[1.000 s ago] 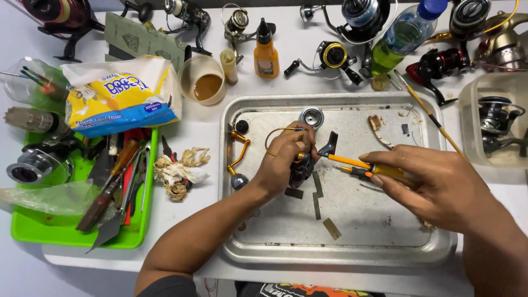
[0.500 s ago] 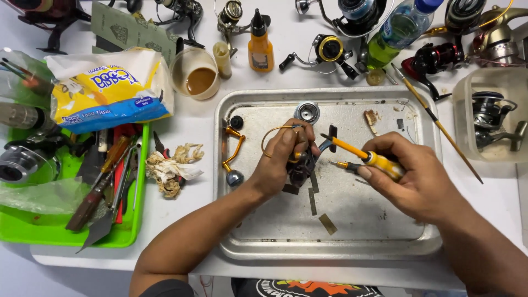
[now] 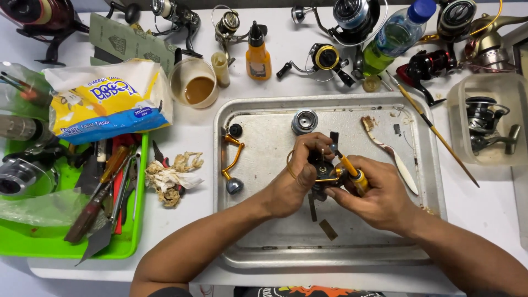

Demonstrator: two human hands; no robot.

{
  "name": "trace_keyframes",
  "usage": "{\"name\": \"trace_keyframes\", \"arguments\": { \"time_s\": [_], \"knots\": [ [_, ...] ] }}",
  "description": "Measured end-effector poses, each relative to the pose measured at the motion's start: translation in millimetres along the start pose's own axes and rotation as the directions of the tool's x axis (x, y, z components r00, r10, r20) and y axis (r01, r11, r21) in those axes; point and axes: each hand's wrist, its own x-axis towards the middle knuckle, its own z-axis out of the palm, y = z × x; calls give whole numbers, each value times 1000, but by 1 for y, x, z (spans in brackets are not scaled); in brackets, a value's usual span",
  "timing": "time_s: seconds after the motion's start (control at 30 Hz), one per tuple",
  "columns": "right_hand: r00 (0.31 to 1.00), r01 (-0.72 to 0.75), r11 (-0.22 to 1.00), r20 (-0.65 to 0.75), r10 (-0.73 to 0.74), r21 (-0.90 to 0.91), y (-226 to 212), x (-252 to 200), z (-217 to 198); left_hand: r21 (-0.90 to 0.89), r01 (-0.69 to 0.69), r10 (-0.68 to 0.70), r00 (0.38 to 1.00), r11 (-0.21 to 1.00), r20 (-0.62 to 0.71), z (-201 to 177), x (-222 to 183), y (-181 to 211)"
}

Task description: The person uses a screwdriver to loosen and remove a screw from a fishing reel. They then dip a small piece of sandpaper into a liquid and rub it against the screwdriver tip.

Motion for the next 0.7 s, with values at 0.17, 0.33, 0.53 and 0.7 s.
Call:
{"name": "trace_keyframes", "arguments": {
  "time_s": [0.17, 0.33, 0.53, 0.7],
  "knots": [
    [997, 3, 1000, -72, -1, 25, 21, -9, -13, 118, -65, 50, 991, 991, 121, -9, 3, 21],
    [986, -23, 999, -163, 28, 36, 21, -15, -28, 287, -19, -21, 990, 958, 136, -16, 8, 64],
    [986, -4, 1000, -165, 7, 15, 1, -8, -27, 725, -216, 441, 888, 654, -133, -12, 5, 66],
    [991, 109, 992, -67, -113, -66, 7, -6, -17, 900, -336, 603, 790, 279, 107, 15, 8, 59]
  ]
}}
